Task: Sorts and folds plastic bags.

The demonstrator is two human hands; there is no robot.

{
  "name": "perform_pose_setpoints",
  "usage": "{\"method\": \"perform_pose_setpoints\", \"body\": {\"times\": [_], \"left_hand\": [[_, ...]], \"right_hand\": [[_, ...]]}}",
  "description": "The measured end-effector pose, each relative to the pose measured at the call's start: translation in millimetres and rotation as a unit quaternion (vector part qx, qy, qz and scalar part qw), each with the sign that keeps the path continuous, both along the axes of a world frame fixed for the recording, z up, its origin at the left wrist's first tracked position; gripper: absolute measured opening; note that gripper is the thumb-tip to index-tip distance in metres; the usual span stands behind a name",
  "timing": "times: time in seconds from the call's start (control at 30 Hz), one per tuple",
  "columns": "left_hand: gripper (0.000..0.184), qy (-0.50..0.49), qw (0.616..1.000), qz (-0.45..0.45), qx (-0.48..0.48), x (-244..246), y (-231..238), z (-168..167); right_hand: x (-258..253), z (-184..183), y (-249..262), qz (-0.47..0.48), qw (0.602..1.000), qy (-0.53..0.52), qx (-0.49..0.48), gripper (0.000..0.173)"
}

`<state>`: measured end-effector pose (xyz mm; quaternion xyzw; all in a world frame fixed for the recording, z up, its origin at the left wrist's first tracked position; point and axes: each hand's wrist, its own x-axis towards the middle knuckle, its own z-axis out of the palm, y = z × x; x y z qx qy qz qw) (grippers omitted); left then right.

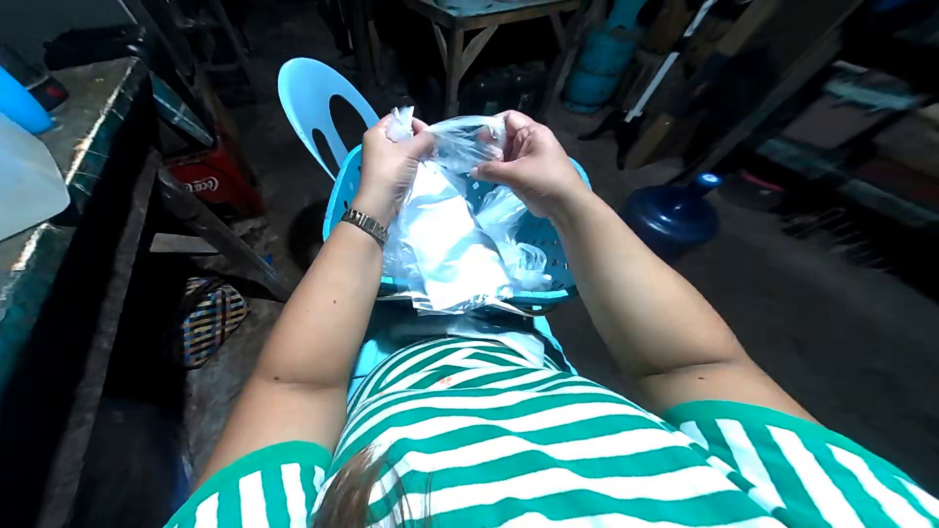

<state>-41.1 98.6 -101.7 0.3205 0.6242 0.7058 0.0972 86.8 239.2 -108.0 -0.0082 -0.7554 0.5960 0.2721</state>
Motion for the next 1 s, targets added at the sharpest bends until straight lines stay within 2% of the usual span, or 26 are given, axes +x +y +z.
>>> {"method": "perform_pose_setpoints", "body": {"times": [0.1,0.2,0.27,0.3,0.37,0.43,0.47,0.5,0.57,0.63,0.7,0.77,0.83,0.87,0.93,1.0], "left_hand": [[0.014,0.047,0.998,-0.009,-0.028,-3.0,-3.5,-2.5],[0.016,0.058,0.998,-0.014,-0.009,-4.5,-6.7,-0.6],[0.014,0.07,0.997,0.003,0.023,-6.0,-7.6,-0.3],[0.012,0.066,0.997,0.01,0.042,-5.8,-8.1,0.7],[0.005,0.03,0.996,-0.004,0.081,-2.6,-10.7,5.4],[0.004,-0.021,0.993,-0.061,0.103,1.2,-15.3,10.3],[0.007,-0.036,0.988,-0.103,0.109,2.1,-17.8,11.8],[0.011,-0.038,0.983,-0.145,0.109,2.0,-19.8,12.0],[0.019,-0.02,0.971,-0.214,0.105,-0.3,-21.3,9.0],[0.033,0.012,0.964,-0.251,0.091,-2.5,-20.6,5.6],[0.047,0.042,0.96,-0.268,0.073,-6.0,-19.6,2.9],[0.057,0.065,0.957,-0.278,0.052,-6.8,-17.8,1.4],[0.067,0.076,0.955,-0.284,0.025,-4.3,-15.9,0.7],[0.07,0.08,0.955,-0.285,0.012,-2.0,-15.2,0.8],[0.067,0.085,0.955,-0.285,0.001,2.2,-14.0,0.0],[0.048,0.067,0.963,-0.262,0.013,5.7,-12.6,-1.3]], "right_hand": [[-0.4,-1.3,10.9,-0.044,0.997,0.064,0.028,0.047],[5.1,-0.1,22.6,-0.089,0.99,0.113,0.009,0.021],[6.2,0.3,29.1,-0.122,0.988,0.091,-0.011,0.011],[6.0,-0.3,32.6,-0.142,0.988,0.059,0.0,0.01],[8.6,-1.2,36.5,-0.167,0.976,-0.091,0.105,0.017],[8.8,0.8,30.3,-0.135,0.918,-0.299,0.222,0.019],[7.1,2.0,24.8,-0.119,0.88,-0.375,0.265,0.017],[5.5,1.9,22.3,-0.118,0.856,-0.405,0.298,0.015],[6.1,5.3,22.3,-0.154,0.856,-0.371,0.324,0.02],[8.6,8.7,24.6,-0.185,0.898,-0.264,0.299,0.028],[6.9,5.6,25.2,-0.182,0.951,-0.128,0.217,0.033],[3.5,1.8,21.8,-0.092,0.991,-0.025,0.091,0.048],[5.6,-0.1,17.8,0.017,0.999,-0.003,0.035,0.056],[7.2,-1.2,15.1,0.041,0.999,0.005,0.035,0.047],[7.9,-3.0,8.5,0.028,0.998,0.04,0.045,0.014],[6.0,-3.4,7.9,-0.015,0.997,0.056,0.05,0.005]]}}
